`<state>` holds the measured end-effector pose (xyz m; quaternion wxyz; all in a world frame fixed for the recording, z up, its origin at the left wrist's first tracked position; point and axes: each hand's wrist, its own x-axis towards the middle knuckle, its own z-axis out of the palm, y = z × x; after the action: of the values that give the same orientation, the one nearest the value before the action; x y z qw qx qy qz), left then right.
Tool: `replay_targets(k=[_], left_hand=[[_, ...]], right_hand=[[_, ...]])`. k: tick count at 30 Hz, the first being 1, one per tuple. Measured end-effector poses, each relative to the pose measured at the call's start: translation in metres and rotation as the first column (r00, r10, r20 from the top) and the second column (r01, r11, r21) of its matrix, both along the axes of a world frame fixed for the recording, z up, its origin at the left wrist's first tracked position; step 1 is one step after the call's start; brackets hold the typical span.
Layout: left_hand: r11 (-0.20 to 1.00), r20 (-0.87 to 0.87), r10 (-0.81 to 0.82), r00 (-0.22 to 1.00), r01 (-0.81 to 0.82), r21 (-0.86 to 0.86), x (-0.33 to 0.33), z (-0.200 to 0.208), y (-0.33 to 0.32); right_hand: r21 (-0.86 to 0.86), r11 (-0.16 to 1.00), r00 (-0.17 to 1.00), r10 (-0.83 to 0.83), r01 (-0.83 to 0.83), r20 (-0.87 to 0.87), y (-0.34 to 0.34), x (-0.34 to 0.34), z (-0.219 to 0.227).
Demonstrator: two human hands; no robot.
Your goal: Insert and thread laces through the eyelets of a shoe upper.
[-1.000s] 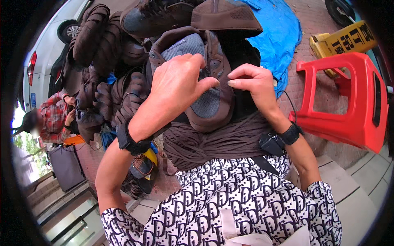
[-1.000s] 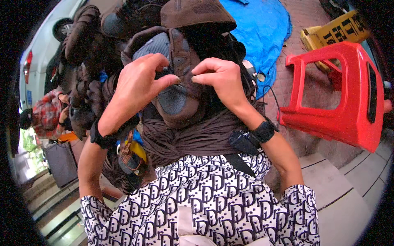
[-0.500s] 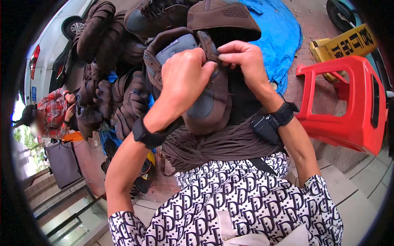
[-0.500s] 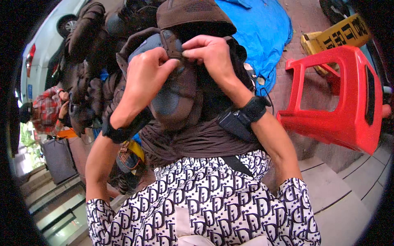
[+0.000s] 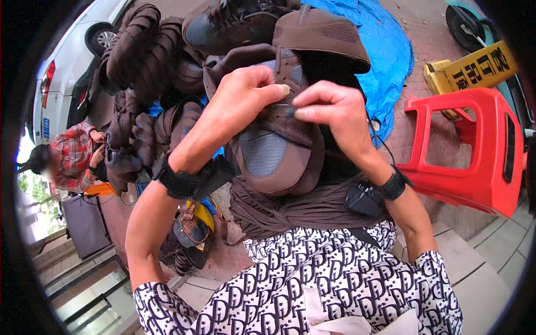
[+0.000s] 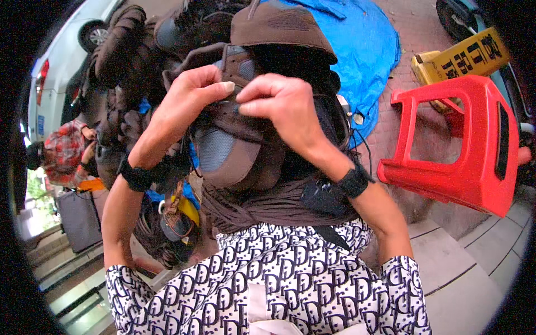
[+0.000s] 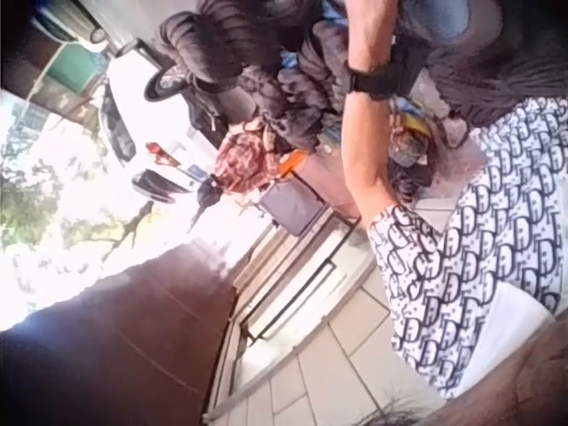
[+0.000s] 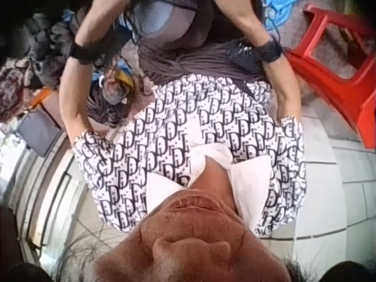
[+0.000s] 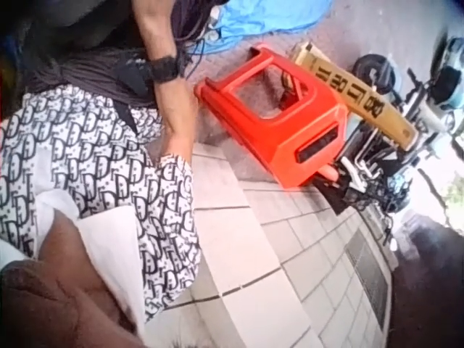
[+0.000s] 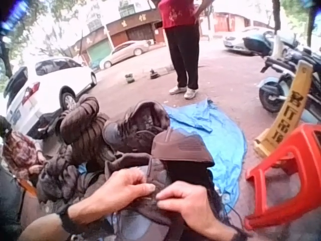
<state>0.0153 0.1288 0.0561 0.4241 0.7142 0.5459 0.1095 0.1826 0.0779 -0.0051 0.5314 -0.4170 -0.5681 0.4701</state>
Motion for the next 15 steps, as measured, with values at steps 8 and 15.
replay_targets(k=[8,15], left_hand=[[0.980,-0.078,-0.184,0.980,0.189,0.060,0.004,0.003,0.007],[0.974,-0.028,-0.215,0.976,0.217,0.066,0.003,0.000,0.002]], right_hand=[[0.104,0.992,0.989,-0.082,0.069,0.123,-0.014,-0.003,-0.011],[0.198,0.974,0.965,-0.153,0.110,0.212,-0.014,-0.010,-0.004]])
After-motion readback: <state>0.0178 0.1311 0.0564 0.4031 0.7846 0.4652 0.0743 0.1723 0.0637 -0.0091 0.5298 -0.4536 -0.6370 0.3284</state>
